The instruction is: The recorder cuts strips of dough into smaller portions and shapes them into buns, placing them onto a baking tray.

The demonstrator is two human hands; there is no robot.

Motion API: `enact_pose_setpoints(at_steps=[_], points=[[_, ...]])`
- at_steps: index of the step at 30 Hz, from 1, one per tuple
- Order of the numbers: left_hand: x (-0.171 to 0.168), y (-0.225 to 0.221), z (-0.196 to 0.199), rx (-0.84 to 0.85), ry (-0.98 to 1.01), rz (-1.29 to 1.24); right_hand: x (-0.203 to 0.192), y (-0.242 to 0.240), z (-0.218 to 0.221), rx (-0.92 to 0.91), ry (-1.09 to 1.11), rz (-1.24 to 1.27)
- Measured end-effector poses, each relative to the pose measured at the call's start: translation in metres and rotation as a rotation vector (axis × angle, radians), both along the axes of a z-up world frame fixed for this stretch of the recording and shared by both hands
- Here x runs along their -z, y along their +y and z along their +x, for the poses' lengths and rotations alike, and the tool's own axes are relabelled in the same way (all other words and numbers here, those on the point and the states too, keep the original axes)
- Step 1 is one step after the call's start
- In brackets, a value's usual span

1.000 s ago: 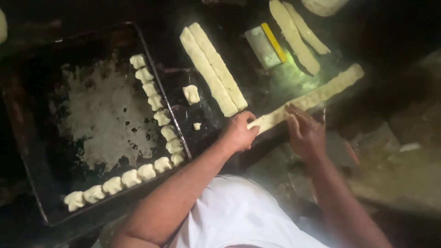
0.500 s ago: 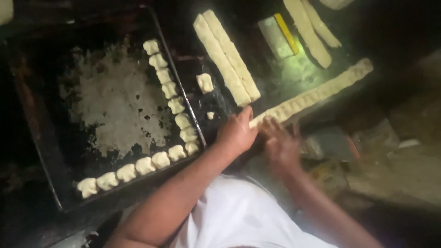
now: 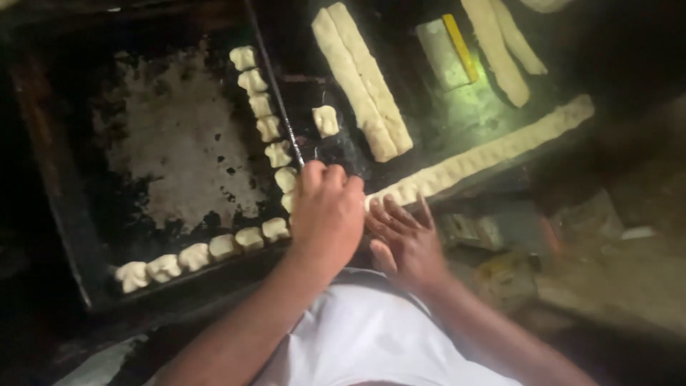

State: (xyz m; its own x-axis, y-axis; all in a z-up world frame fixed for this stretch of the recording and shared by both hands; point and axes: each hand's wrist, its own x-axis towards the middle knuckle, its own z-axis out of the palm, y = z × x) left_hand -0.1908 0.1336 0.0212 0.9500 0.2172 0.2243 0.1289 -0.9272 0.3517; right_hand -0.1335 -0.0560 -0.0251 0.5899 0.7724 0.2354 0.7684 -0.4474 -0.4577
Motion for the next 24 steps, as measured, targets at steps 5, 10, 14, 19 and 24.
enact_pose_setpoints(at_steps=[5,10,14,19,24], points=[[-0.006,0.002,-0.008,-0.065,-0.209,-0.083,-0.039,0.007,0.061,-0.038,0.116,-0.218],[0.012,-0.011,-0.007,-0.061,-0.152,-0.082,-0.021,-0.005,0.219,0.279,0.022,-0.222],[0.020,-0.019,0.009,-0.056,-0.079,-0.010,-0.030,0.034,0.301,0.435,-0.022,-0.487],[0.032,-0.028,0.016,-0.093,0.040,0.074,0.054,0.043,0.377,0.336,-0.234,-0.421],[0.042,-0.036,0.015,-0.132,0.022,0.115,0.009,0.013,0.335,0.377,-0.091,-0.238]])
